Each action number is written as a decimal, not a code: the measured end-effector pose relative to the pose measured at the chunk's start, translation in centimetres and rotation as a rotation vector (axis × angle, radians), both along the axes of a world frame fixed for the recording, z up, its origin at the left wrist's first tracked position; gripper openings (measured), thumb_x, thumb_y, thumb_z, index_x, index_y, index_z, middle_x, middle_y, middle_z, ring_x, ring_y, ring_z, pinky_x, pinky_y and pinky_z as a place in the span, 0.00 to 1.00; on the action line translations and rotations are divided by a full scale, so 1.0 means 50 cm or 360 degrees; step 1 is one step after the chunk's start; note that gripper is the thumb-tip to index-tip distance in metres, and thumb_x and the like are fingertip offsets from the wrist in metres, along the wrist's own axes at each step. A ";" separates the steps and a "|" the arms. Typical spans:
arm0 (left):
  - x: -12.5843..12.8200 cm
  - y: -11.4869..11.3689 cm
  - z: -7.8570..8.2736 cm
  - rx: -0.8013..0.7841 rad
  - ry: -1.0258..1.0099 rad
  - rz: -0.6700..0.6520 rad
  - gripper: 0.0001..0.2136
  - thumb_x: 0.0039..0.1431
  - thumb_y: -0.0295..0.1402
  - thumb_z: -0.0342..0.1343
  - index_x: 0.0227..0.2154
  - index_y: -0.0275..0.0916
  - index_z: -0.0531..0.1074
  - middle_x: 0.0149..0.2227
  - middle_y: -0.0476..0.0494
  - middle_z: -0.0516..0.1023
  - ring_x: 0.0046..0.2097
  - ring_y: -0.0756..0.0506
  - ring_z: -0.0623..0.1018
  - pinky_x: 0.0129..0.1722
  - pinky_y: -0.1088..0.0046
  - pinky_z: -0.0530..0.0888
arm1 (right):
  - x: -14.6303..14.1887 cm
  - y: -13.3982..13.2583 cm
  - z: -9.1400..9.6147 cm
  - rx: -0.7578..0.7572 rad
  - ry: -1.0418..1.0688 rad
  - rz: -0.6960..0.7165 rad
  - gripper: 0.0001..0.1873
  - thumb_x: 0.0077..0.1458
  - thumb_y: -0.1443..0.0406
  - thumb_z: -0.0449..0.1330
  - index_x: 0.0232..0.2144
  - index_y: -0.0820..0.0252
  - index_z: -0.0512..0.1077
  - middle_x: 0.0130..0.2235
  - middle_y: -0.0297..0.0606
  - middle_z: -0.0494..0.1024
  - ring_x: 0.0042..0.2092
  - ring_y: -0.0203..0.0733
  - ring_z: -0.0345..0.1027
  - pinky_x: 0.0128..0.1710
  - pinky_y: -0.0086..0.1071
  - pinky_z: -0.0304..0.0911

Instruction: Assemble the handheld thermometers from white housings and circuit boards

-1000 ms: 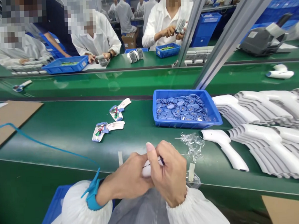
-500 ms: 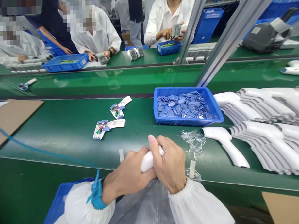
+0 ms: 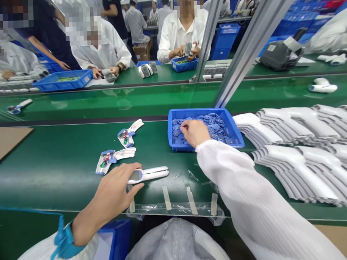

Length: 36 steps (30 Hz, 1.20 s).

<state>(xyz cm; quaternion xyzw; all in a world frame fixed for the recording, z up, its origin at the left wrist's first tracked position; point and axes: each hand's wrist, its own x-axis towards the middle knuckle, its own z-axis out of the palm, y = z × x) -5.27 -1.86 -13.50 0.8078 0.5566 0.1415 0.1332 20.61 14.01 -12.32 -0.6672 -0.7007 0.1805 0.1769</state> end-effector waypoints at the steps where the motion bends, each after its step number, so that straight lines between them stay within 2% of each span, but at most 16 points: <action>1: 0.008 0.008 -0.004 0.0012 0.0164 -0.0046 0.14 0.63 0.29 0.58 0.51 0.38 0.69 0.46 0.39 0.78 0.46 0.37 0.76 0.45 0.60 0.70 | -0.005 0.029 -0.014 -0.0043 -0.0021 -0.0020 0.04 0.54 0.67 0.66 0.33 0.63 0.80 0.38 0.47 0.82 0.43 0.51 0.75 0.48 0.41 0.64; 4: 0.035 0.027 -0.011 -0.0042 0.0408 -0.0071 0.07 0.63 0.29 0.56 0.44 0.37 0.73 0.40 0.39 0.79 0.42 0.36 0.76 0.40 0.59 0.69 | -0.028 0.078 -0.048 -0.0129 -0.0034 -0.0057 0.06 0.45 0.69 0.72 0.26 0.63 0.78 0.34 0.51 0.81 0.42 0.57 0.76 0.46 0.44 0.66; 6: 0.042 0.034 -0.012 -0.0069 0.0261 0.0084 0.07 0.63 0.30 0.57 0.43 0.38 0.74 0.42 0.40 0.79 0.43 0.36 0.76 0.41 0.60 0.69 | -0.036 0.086 -0.052 -0.0129 0.0034 -0.0028 0.07 0.45 0.71 0.71 0.24 0.61 0.75 0.33 0.47 0.81 0.42 0.54 0.76 0.46 0.42 0.67; 9: 0.034 0.036 -0.012 -0.0249 -0.0307 0.0426 0.11 0.61 0.36 0.60 0.46 0.42 0.73 0.44 0.44 0.79 0.43 0.40 0.76 0.42 0.64 0.69 | -0.030 0.070 -0.032 -0.0074 0.0237 0.0025 0.06 0.54 0.68 0.66 0.27 0.59 0.72 0.35 0.43 0.82 0.42 0.47 0.77 0.47 0.38 0.68; 11: 0.027 0.036 -0.013 -0.0500 -0.0772 0.0575 0.13 0.63 0.43 0.58 0.44 0.40 0.73 0.39 0.46 0.78 0.39 0.43 0.76 0.38 0.68 0.69 | -0.021 0.039 -0.009 -0.0052 0.0402 0.0046 0.05 0.62 0.65 0.59 0.32 0.57 0.69 0.39 0.42 0.82 0.41 0.43 0.78 0.44 0.35 0.70; 13: 0.028 0.035 -0.015 -0.0752 -0.1199 0.0615 0.18 0.65 0.50 0.53 0.40 0.37 0.72 0.35 0.45 0.76 0.36 0.44 0.75 0.34 0.70 0.69 | -0.015 -0.010 0.011 -0.0066 0.0631 0.0112 0.05 0.66 0.62 0.53 0.36 0.56 0.66 0.42 0.40 0.82 0.38 0.39 0.78 0.40 0.32 0.72; 15: 0.040 0.032 -0.014 -0.0857 -0.1429 0.0581 0.21 0.65 0.52 0.52 0.38 0.36 0.71 0.35 0.44 0.76 0.35 0.45 0.74 0.33 0.71 0.69 | -0.015 -0.070 0.021 -0.0070 0.0854 0.0199 0.06 0.66 0.60 0.53 0.38 0.55 0.65 0.44 0.39 0.82 0.36 0.38 0.78 0.38 0.32 0.73; 17: 0.061 0.028 -0.011 -0.0769 -0.1330 0.0507 0.19 0.65 0.50 0.53 0.44 0.37 0.71 0.38 0.44 0.77 0.36 0.45 0.74 0.35 0.70 0.69 | -0.022 -0.130 0.019 -0.0028 0.0924 0.0223 0.07 0.64 0.58 0.56 0.38 0.55 0.68 0.41 0.37 0.83 0.35 0.39 0.78 0.39 0.33 0.73; 19: 0.085 0.024 -0.004 -0.0557 -0.1022 0.0426 0.18 0.67 0.46 0.52 0.51 0.40 0.70 0.41 0.44 0.77 0.39 0.44 0.75 0.39 0.68 0.68 | -0.032 -0.180 0.010 -0.0011 0.0894 0.0193 0.07 0.63 0.59 0.58 0.37 0.55 0.71 0.36 0.35 0.82 0.35 0.40 0.77 0.39 0.33 0.72; 22: 0.113 0.020 0.008 -0.0357 -0.0680 0.0342 0.17 0.70 0.42 0.48 0.57 0.42 0.67 0.47 0.43 0.78 0.44 0.41 0.75 0.45 0.64 0.67 | -0.043 -0.225 -0.003 -0.0135 0.1033 0.0207 0.09 0.64 0.60 0.55 0.41 0.56 0.74 0.36 0.35 0.82 0.37 0.40 0.78 0.41 0.34 0.72; 24: 0.122 0.021 0.015 -0.0388 -0.0694 0.0300 0.16 0.70 0.41 0.48 0.55 0.42 0.68 0.48 0.43 0.78 0.46 0.41 0.75 0.46 0.65 0.66 | -0.042 -0.239 -0.007 -0.0246 0.1291 0.0207 0.13 0.63 0.59 0.57 0.46 0.57 0.74 0.41 0.38 0.82 0.40 0.40 0.78 0.44 0.34 0.73; 26: 0.122 0.023 0.021 -0.0505 -0.0848 0.0229 0.15 0.70 0.41 0.49 0.54 0.44 0.69 0.46 0.47 0.78 0.44 0.44 0.76 0.45 0.68 0.67 | -0.034 -0.245 -0.011 -0.0345 0.1580 0.0150 0.17 0.60 0.57 0.61 0.49 0.57 0.75 0.44 0.39 0.82 0.41 0.39 0.78 0.45 0.34 0.74; 29: 0.117 0.025 0.026 -0.0717 -0.1076 0.0144 0.15 0.70 0.45 0.50 0.53 0.46 0.70 0.40 0.51 0.78 0.38 0.47 0.74 0.38 0.73 0.68 | -0.019 -0.249 -0.023 -0.0501 0.1850 0.0067 0.20 0.56 0.55 0.67 0.48 0.58 0.78 0.39 0.37 0.83 0.36 0.37 0.77 0.42 0.31 0.74; 32: 0.115 0.023 0.028 -0.0855 -0.1173 0.0128 0.16 0.69 0.47 0.51 0.52 0.45 0.72 0.39 0.51 0.78 0.38 0.47 0.74 0.36 0.73 0.67 | -0.011 -0.252 -0.036 -0.0531 0.1896 0.0038 0.21 0.55 0.52 0.67 0.45 0.59 0.80 0.33 0.36 0.83 0.32 0.35 0.74 0.38 0.29 0.73; 36: 0.119 0.012 0.035 -0.0830 -0.1049 0.0114 0.16 0.69 0.47 0.50 0.52 0.45 0.71 0.40 0.49 0.77 0.39 0.46 0.73 0.38 0.72 0.67 | -0.011 -0.251 -0.031 -0.0412 0.1717 0.0061 0.22 0.54 0.49 0.66 0.40 0.59 0.82 0.38 0.41 0.84 0.38 0.42 0.77 0.41 0.34 0.74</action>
